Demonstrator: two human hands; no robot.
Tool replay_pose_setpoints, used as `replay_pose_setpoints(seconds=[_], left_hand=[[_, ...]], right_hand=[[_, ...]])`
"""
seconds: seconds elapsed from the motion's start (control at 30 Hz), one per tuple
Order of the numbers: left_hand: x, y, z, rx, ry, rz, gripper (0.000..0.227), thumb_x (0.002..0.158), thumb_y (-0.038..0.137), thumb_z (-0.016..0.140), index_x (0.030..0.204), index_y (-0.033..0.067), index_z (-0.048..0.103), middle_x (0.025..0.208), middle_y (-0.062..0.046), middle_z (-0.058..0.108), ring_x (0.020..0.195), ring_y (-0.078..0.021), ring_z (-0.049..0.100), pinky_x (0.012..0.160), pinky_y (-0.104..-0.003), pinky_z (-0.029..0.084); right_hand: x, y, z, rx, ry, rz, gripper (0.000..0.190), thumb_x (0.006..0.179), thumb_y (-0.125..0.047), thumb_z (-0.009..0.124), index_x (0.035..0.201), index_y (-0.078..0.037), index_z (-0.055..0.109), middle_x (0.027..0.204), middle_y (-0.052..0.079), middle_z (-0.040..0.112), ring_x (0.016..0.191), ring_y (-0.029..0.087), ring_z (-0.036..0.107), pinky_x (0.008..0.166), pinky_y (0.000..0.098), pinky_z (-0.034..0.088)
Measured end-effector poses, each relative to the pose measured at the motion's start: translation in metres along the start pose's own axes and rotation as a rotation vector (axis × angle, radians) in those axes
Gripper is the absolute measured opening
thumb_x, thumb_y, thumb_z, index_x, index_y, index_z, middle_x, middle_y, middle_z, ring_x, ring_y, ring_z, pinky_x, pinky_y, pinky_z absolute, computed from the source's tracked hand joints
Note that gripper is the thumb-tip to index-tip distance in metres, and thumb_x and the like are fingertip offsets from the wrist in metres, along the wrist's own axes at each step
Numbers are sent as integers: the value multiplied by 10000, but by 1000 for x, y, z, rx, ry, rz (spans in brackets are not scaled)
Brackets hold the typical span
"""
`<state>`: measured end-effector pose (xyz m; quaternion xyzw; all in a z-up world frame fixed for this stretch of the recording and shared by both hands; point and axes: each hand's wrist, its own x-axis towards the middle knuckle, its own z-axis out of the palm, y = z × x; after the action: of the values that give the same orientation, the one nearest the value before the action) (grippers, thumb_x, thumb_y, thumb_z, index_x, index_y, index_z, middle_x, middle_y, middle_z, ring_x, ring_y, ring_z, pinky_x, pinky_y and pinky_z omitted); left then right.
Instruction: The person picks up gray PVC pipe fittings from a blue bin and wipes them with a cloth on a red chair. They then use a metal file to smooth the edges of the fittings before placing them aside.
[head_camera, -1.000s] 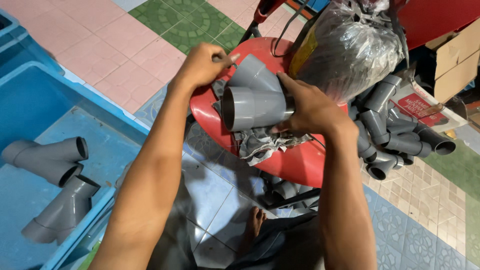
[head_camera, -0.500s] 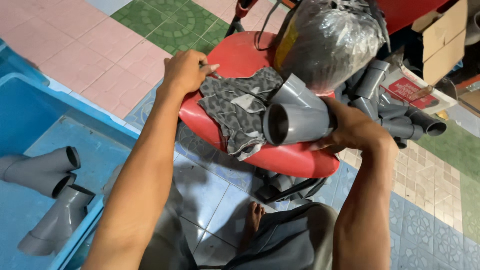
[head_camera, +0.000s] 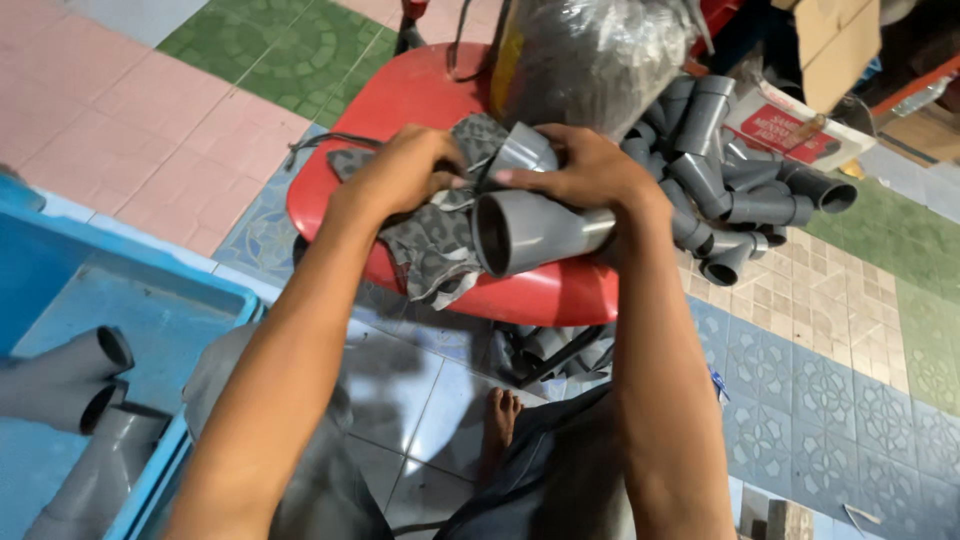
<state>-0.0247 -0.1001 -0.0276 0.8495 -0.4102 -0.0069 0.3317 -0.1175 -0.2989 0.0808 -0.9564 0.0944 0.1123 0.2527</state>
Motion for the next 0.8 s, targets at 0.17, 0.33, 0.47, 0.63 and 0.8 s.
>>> replay_pose_setpoints(seconds=[0.17,0.33,0.47,0.63,0.8], left_hand=[[-1,1,-2,-35,0,5,111,843,124,751,933,59,759,983,-203,718,1056,-458,633,947,-529,466],[1,-2,1,-47,9,-7,66,851,98,767,904,63,753,966,-172,716,1027,-435,648,939,-491,484],[2,-3,6,7,-23,-6,59,866,92,750,915,58,750,959,-199,705,1022,-449,645,921,-520,488],[2,-3,7,-39,-54,-88,96,938,112,734,881,41,704,912,-108,685,844,-263,620,720,-434,458],[2,-3,6,-31,-59,-73,124,958,116,697,864,41,667,921,-109,659,851,-283,601,721,-455,440]], right_hand=[[-8,20,-24,-23,-38,-18,845,563,-506,878,1321,-223,633,1174,147,704,1175,330,637,1038,449,482],[-39,59,-45,-57,-112,69,810,537,-354,902,1299,-223,663,1140,152,723,1118,298,653,982,430,493],[-55,68,-42,-39,-75,144,886,553,-412,887,1360,-183,605,1307,166,639,1281,336,555,1087,453,431],[-52,82,-37,-178,-110,85,924,556,-477,834,1393,-230,532,1373,26,585,1189,264,581,958,393,496],[-67,101,-55,-145,-154,298,1041,548,-342,842,1478,-176,404,1476,137,495,1343,341,483,1098,493,425]])
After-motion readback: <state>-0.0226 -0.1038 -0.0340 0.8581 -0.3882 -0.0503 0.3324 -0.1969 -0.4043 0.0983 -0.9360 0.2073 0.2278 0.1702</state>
